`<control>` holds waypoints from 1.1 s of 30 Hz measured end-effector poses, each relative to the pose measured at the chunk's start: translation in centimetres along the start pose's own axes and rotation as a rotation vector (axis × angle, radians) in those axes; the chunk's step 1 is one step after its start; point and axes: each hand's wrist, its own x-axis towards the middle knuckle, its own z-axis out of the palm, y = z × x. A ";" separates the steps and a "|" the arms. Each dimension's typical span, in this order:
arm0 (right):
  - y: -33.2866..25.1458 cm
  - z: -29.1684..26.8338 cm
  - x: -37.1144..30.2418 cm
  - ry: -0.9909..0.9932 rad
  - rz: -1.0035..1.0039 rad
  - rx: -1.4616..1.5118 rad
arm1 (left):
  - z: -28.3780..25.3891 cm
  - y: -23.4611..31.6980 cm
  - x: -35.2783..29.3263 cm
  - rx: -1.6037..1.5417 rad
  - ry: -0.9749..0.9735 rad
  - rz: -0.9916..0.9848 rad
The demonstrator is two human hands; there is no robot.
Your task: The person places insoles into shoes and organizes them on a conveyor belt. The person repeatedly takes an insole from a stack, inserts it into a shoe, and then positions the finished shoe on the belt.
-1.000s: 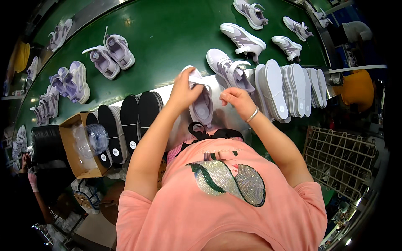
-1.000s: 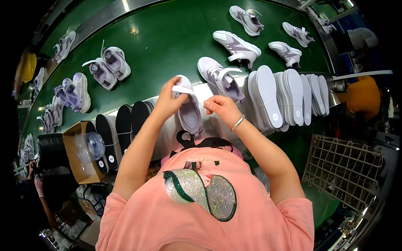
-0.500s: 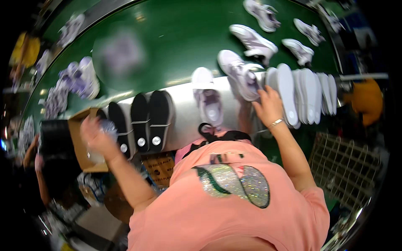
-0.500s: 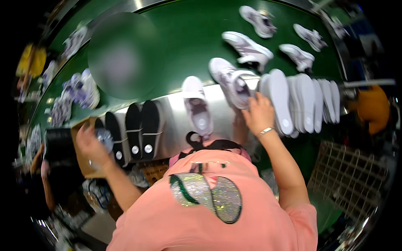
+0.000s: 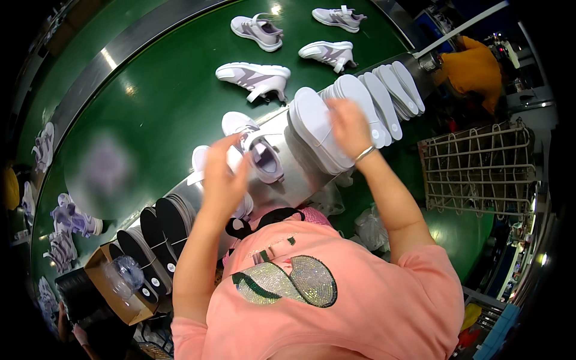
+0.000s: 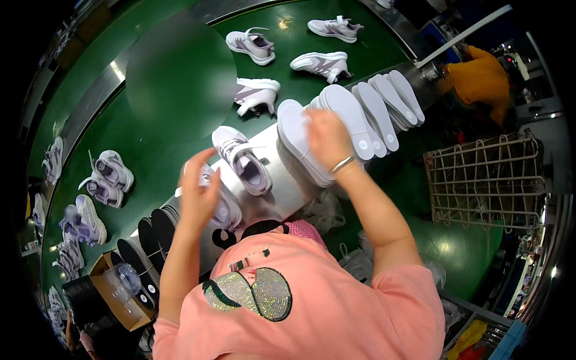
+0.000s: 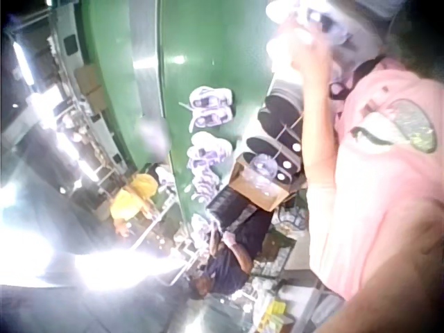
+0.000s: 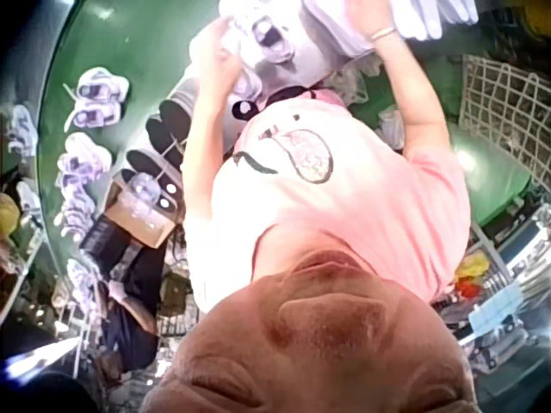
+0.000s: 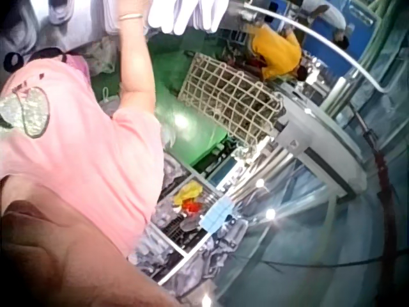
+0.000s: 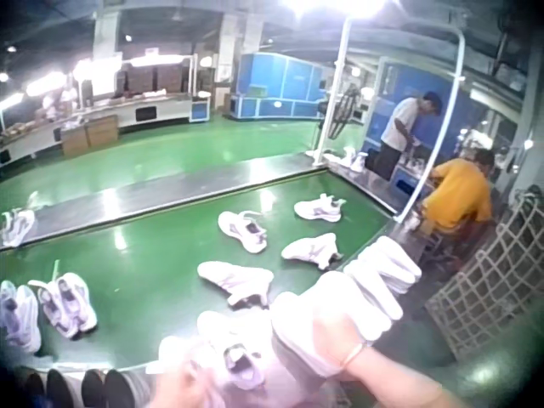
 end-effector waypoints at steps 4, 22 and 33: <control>9.6 -0.7 0.2 0.120 0.352 -0.380 | 9.2 2.8 5.5 -0.039 -0.231 0.336; 8.1 -6.1 3.8 0.517 0.160 1.053 | 20.8 3.2 12.1 0.455 -0.602 0.615; -0.6 -4.8 0.2 0.017 0.245 0.660 | 10.2 4.5 9.6 -1.116 -0.406 -0.608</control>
